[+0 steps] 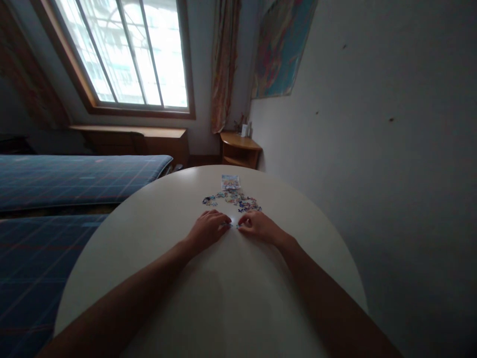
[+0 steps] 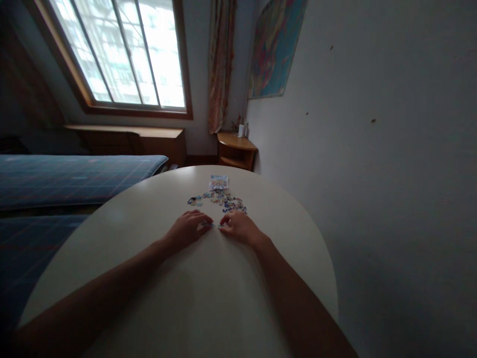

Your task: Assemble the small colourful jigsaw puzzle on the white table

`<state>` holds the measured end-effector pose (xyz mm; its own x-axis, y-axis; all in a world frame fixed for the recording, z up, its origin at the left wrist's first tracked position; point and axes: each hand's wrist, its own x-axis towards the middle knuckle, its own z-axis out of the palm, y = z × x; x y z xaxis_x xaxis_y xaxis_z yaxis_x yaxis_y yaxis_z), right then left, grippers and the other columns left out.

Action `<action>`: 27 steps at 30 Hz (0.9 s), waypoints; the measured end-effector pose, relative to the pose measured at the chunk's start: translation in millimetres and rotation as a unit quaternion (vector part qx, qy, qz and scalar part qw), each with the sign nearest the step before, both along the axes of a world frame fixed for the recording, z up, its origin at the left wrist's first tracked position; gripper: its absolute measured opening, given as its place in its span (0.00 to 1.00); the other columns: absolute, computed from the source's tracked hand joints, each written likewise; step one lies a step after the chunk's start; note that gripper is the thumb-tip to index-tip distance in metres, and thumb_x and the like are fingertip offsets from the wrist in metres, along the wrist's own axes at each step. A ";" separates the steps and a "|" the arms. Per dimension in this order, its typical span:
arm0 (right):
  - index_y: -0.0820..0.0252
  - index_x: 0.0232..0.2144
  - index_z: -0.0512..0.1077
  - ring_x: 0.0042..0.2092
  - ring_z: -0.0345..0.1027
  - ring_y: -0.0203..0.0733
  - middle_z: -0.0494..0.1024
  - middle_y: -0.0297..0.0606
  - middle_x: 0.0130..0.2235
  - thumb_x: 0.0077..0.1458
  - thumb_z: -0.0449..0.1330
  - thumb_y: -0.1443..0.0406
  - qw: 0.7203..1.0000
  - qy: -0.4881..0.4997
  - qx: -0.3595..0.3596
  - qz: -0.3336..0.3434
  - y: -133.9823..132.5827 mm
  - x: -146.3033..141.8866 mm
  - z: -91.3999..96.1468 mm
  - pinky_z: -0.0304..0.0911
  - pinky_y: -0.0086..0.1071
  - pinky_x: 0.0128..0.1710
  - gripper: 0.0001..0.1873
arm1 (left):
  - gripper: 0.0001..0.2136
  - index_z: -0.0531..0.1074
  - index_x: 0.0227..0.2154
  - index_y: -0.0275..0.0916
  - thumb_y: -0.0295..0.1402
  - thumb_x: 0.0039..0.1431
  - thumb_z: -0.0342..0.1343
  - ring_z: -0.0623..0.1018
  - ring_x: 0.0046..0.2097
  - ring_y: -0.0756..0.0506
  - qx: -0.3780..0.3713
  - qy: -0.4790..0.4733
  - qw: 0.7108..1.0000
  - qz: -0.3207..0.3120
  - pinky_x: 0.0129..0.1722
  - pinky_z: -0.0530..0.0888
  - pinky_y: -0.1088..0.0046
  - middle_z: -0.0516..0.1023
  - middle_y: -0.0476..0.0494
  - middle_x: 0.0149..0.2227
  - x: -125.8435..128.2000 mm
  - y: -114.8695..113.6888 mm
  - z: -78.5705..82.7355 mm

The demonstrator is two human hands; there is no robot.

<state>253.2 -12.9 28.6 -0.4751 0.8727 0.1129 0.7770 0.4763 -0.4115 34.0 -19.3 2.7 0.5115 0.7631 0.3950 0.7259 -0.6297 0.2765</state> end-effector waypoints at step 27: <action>0.62 0.38 0.78 0.46 0.69 0.44 0.78 0.43 0.41 0.50 0.62 0.67 0.998 0.028 0.050 0.033 -2.8 -12.1 -8.5 0.62 0.34 0.50 0.10 | 0.09 0.76 0.40 0.41 0.27 0.57 0.57 0.78 0.47 0.41 -0.058 -0.067 0.996 0.023 0.49 0.72 0.63 0.82 0.44 0.39 6.6 0.5 -3.2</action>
